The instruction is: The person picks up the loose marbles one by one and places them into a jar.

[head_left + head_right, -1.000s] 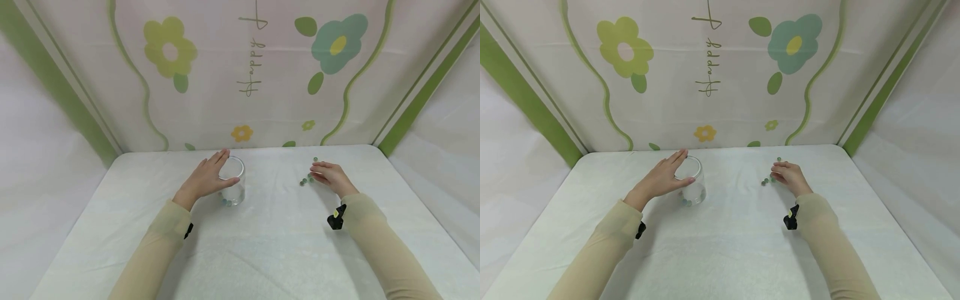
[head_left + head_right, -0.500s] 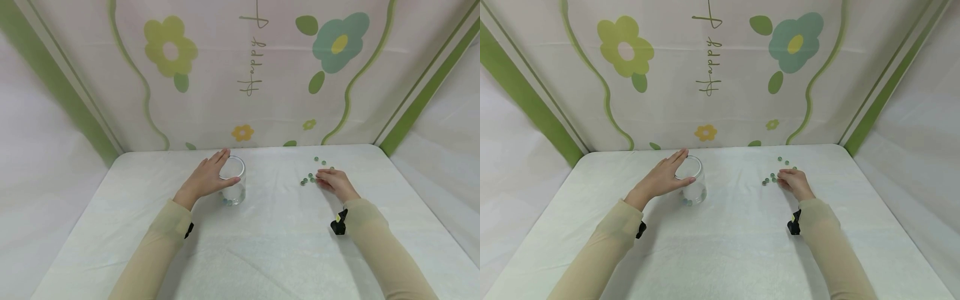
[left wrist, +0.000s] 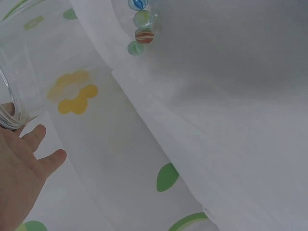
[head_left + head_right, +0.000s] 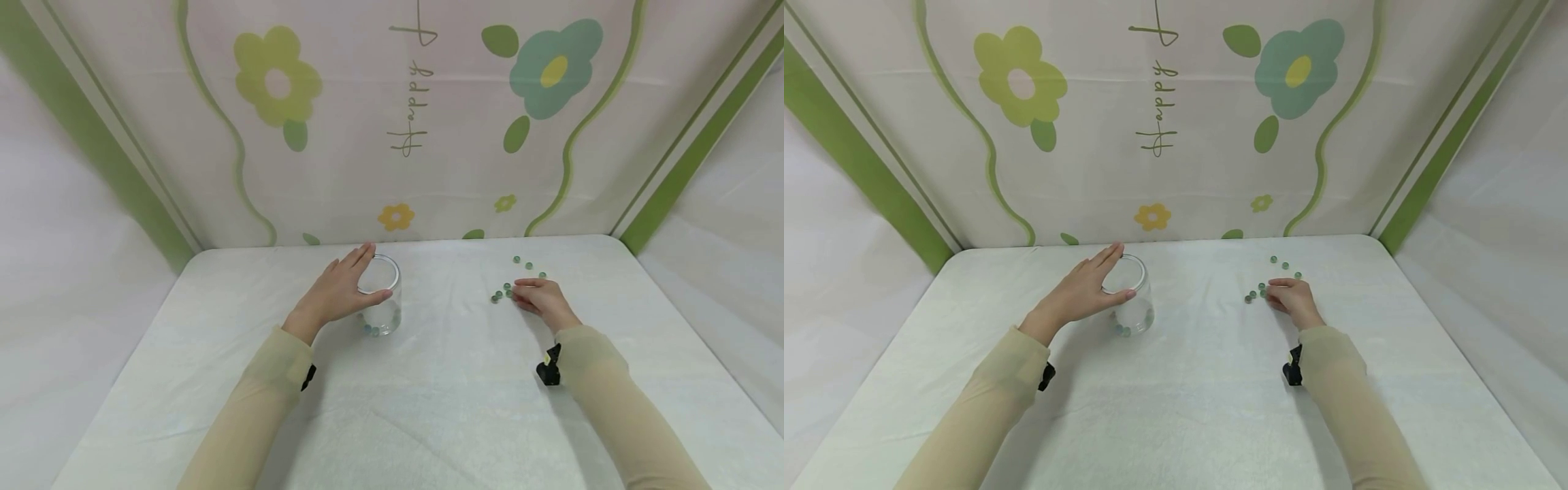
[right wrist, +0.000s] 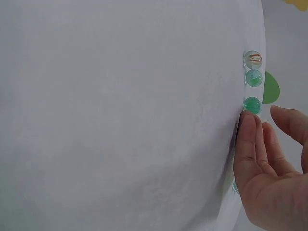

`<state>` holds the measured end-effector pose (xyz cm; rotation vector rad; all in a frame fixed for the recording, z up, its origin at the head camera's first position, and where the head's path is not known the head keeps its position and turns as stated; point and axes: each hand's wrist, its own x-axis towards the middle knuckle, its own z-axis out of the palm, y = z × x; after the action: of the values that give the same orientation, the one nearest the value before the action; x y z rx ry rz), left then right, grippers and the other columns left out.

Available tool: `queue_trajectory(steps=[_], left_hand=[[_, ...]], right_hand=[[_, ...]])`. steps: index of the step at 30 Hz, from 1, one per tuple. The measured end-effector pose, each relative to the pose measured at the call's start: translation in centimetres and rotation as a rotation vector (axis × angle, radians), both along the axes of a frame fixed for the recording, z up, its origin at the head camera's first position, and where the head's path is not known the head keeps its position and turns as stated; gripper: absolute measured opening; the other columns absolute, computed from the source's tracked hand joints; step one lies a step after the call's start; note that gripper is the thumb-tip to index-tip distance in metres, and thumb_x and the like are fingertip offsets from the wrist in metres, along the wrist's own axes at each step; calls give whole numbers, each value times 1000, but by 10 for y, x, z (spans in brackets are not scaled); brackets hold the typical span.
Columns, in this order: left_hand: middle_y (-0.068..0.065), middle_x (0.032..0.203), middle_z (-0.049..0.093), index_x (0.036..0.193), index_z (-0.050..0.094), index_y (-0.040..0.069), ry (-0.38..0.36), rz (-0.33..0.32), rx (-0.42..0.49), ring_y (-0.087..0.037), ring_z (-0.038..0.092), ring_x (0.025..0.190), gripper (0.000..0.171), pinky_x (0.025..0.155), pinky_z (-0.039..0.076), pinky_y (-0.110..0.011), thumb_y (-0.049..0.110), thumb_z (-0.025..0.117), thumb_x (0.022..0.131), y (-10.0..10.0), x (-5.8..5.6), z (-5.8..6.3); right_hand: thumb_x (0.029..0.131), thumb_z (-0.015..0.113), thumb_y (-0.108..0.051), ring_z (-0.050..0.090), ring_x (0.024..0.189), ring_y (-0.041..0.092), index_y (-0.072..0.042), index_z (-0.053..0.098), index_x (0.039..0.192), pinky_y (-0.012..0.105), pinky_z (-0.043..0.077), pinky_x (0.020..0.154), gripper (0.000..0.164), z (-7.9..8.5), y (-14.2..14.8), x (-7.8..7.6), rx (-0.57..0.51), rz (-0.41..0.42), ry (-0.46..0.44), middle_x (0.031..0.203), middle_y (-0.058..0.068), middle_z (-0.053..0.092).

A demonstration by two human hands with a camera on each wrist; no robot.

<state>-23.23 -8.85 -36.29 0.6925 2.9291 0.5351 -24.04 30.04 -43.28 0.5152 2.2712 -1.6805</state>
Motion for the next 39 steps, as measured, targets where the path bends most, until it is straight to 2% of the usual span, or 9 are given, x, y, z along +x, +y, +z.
queue_trajectory(steps=[7,14,24,33,39], left_hand=[[0,163,11,155,10,15,2,3,-1,-19,15,150,93,121,14,-53,67,49,87,0,0,0],[0,163,11,155,9,16,4,1,-4,-19,15,150,93,121,14,-53,67,49,87,0,0,0],[0,163,12,155,9,16,12,-1,-10,-18,15,150,94,121,14,-53,67,48,87,-1,-1,-1],[0,163,12,155,9,16,9,-1,-1,-19,16,150,94,121,15,-54,68,48,87,-1,-1,-1],[0,163,11,155,9,17,4,1,3,-19,15,150,94,121,13,-53,68,48,87,0,0,0]], right_hand=[[94,56,-15,57,75,-8,3,45,139,11,53,73,50,-4,-5,-1,71,-7,30,106,-1,58],[94,58,-17,56,74,-10,3,48,137,9,51,71,48,-5,-8,0,117,0,52,109,-1,59],[93,59,-17,52,72,-8,3,52,131,8,49,66,44,-12,-14,-3,187,-29,81,119,10,58],[90,61,-15,53,68,-7,2,55,129,9,48,63,42,-12,-14,-5,187,-66,70,90,-9,60],[91,61,-15,53,68,-8,2,53,131,9,49,64,45,-11,-12,-3,171,-67,69,87,-11,59]])
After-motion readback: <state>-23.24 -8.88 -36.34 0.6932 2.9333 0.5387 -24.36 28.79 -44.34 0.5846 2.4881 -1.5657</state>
